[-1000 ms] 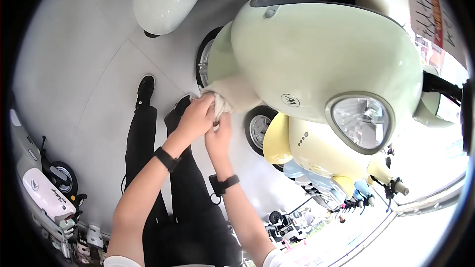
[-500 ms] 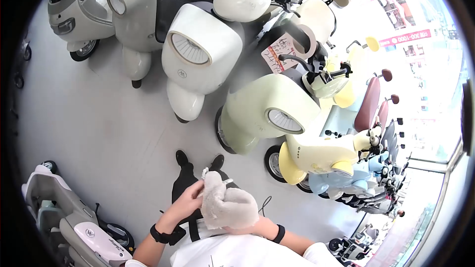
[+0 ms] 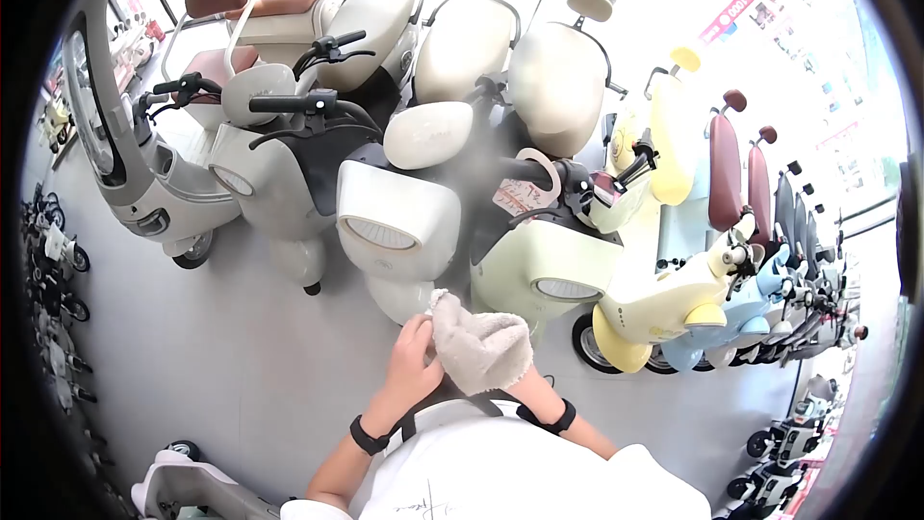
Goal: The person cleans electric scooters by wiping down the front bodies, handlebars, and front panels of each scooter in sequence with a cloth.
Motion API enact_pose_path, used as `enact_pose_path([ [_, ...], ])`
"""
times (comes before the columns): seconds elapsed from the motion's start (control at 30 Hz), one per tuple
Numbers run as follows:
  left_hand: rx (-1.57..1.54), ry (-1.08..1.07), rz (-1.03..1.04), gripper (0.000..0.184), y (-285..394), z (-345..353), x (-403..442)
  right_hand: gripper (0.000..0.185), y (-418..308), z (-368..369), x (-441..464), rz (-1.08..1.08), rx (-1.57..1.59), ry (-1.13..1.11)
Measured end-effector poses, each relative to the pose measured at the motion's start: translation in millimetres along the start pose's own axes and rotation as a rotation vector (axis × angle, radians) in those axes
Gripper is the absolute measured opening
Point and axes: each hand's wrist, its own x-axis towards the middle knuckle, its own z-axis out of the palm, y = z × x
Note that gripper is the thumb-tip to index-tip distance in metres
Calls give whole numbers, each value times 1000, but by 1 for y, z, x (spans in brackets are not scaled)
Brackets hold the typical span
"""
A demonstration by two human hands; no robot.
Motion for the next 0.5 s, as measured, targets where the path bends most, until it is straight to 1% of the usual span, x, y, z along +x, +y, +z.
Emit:
enact_pose_path([
  [0.07,77,21,5,31,-4,-15,35,41,21,1,33,-116,-109,-109],
  [0.17,115,24,-45,33,11,-45,77,32,7,5,104,-187,0,-182],
  [0.2,100,100,43,34,11,-51,92,29,-7,2,125,-188,51,-169],
  [0.23,196,182,86,31,7,-58,103,26,-24,-7,136,-237,-33,-105],
  [0.27,205,276,44,30,2,-66,114,22,-40,-15,146,-280,-119,-36],
  [0.3,210,380,10,28,1,-74,126,17,-34,-5,154,-197,86,115],
  [0.33,101,485,-63,24,2,-79,140,15,-27,5,162,-145,302,279],
  [0.37,220,544,21,24,4,-87,162,16,-43,2,172,29,445,357],
  [0.43,457,647,179,23,5,-105,211,20,-29,10,205,190,355,462],
  [0.5,437,589,316,22,-2,-117,274,29,-9,20,254,166,414,634],
])
